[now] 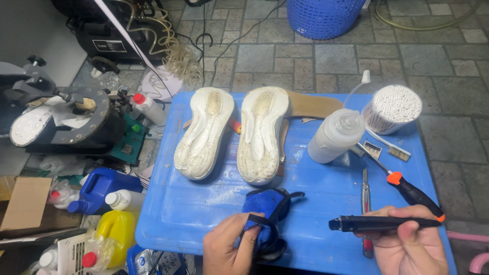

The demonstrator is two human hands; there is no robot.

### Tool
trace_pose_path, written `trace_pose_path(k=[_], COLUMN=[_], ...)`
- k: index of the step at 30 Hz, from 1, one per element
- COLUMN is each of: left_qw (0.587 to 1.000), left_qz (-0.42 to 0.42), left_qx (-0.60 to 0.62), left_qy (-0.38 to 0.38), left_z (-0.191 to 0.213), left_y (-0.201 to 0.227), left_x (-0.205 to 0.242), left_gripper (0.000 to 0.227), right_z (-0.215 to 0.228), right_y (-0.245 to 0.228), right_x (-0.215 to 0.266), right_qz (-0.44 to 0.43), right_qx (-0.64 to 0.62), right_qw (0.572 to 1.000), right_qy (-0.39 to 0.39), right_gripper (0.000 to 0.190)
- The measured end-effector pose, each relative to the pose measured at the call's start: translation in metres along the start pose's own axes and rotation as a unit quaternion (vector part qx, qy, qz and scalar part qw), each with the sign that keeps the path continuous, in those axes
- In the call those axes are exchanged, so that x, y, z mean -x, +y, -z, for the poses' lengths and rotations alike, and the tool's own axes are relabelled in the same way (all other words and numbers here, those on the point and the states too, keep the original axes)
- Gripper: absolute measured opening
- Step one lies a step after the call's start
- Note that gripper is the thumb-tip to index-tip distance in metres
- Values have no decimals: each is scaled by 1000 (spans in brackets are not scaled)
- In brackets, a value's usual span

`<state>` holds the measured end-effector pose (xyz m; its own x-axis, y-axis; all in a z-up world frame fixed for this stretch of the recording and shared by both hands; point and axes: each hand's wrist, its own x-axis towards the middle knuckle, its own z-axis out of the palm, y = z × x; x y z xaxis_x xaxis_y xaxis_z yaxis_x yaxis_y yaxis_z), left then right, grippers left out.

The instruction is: The person applies a white liquid adhesive to the bottom of two white shoe insoles using a brush. They then pick up two black shoe sole pieces and apply the same adhesive to their surfaces, spreading it evenly with the brush.

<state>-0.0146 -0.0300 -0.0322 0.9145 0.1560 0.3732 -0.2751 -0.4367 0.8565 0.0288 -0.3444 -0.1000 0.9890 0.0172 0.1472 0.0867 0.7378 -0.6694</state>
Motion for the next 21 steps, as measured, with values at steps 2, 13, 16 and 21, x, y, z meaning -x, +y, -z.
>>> trace_pose_path(k=[2,13,16,21], left_qw=[998,912,875,823], left_qz=[38,179,215,323], left_qx=[33,367,430,458], left_qy=[22,-50,-58,-90], left_z=[-10,-56,-67,-68], left_y=[0,-29,-38,-43], left_x=[3,24,29,30], left_gripper=[19,13,11,28], right_z=[-4,-12,-12,-6], right_y=[8,42,39,45], right_x=[7,18,18,20], right_qz=[12,55,41,8], right_qx=[0,154,133,79], right_qw=[1000,985,986,992], right_qy=[-6,-46,-89,-100], right_gripper=[24,18,17,20])
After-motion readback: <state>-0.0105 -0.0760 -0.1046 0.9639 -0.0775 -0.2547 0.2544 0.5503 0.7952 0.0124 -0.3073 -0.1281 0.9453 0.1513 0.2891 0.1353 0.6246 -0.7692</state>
